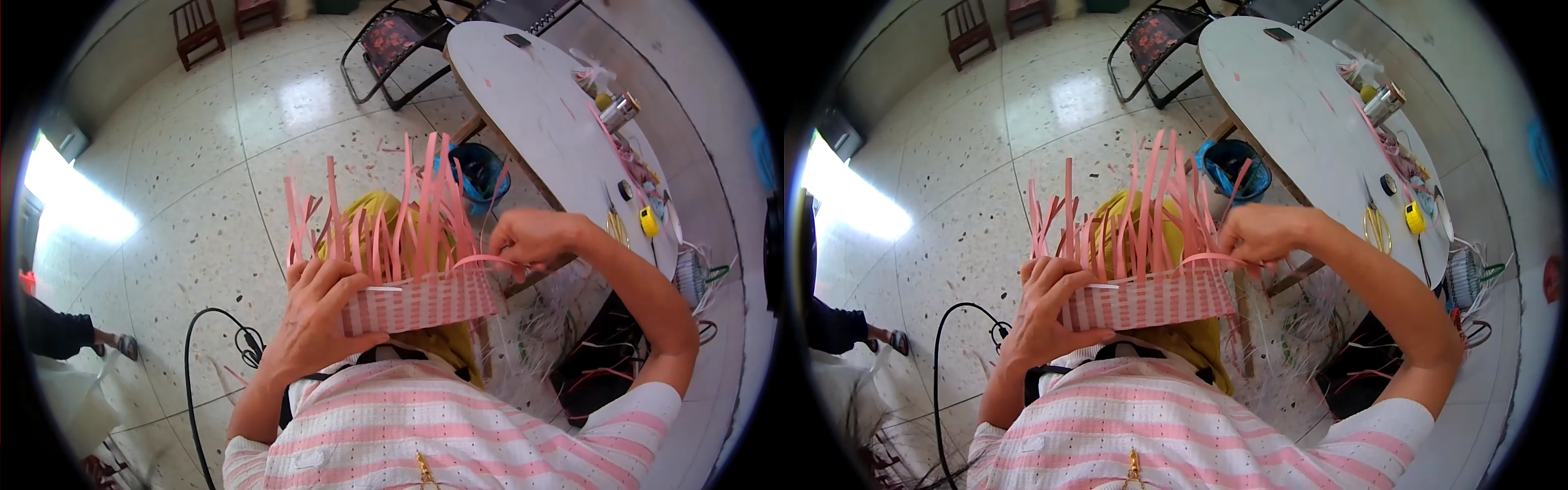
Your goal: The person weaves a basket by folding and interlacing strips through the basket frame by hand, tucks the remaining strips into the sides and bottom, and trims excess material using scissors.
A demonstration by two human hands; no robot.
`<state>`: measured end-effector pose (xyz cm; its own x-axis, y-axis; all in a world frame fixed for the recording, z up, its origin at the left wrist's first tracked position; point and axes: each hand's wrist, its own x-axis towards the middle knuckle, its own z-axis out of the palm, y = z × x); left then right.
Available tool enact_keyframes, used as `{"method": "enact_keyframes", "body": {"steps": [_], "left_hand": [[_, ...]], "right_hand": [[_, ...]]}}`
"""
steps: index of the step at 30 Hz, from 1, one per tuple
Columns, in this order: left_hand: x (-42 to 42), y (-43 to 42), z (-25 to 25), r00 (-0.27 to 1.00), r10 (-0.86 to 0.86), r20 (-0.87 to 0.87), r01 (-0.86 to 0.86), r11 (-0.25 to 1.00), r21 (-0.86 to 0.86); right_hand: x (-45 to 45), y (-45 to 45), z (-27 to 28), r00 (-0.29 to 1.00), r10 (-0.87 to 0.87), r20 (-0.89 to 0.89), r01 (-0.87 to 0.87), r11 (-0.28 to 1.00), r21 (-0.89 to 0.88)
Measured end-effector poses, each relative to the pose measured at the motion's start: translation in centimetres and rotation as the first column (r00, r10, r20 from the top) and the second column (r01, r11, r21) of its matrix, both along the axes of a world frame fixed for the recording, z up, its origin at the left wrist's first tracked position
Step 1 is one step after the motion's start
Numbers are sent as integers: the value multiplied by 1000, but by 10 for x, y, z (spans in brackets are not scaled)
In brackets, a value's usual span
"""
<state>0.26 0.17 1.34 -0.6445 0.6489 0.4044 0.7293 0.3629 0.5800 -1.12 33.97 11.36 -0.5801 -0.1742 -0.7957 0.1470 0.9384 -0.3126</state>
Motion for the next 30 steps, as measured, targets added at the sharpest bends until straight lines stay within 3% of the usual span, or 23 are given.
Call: {"method": "enact_keyframes", "body": {"steps": [4, 6, 8, 9, 10, 11, 12, 14, 17, 21, 27, 29, 30], "left_hand": [[-1, 2, -1, 1000, -2, -9, 3, 1000, 10], [-2, 3, -1, 1000, 0, -5, 0, 1000, -2], [-3, 3, -2, 1000, -2, -5, 2, 1000, -19], [-3, 3, -3, 1000, 8, -2, -8, 1000, -16], [-4, 3, -3, 1000, 17, 1, -17, 1000, -13], [-3, 3, -2, 1000, 16, -1, -16, 1000, -19], [-3, 3, -1, 1000, 20, 6, -20, 999, -32], [-1, 3, 1, 1000, 24, 10, -23, 998, -54], [3, 6, 7, 999, 33, -17, -34, 997, -72], [5, 7, 7, 1000, 21, -15, -23, 994, -111], [11, 9, 5, 999, -8, -54, 3, 996, -92], [12, 9, 5, 998, -21, -58, 16, 996, -87], [12, 9, 5, 998, -21, -57, 16, 996, -86]], "right_hand": [[31, 35, -35, 969, -235, 75, 247, 934, -257], [44, 39, -42, 977, -213, -1, 205, 938, -279], [55, 41, -48, 940, -114, -323, 30, 966, -255], [61, 36, -49, 939, -118, -324, 31, 965, -261], [66, 25, -48, 754, 9, -657, -142, 978, -150], [71, 14, -47, 447, 137, -884, -259, 966, 19], [74, 3, -44, 447, 132, -885, -259, 966, 14], [79, -23, -43, 428, -41, -903, -227, 962, -151], [81, -51, -57, 405, -36, -914, -339, 922, -186], [82, -70, -73, 335, 67, -940, -329, 943, -51], [83, -78, -75, 522, 130, -843, -296, 954, -36], [79, -78, -70, 646, 100, -757, -292, 948, -125], [77, -78, -68, 646, 98, -757, -290, 949, -125]]}}
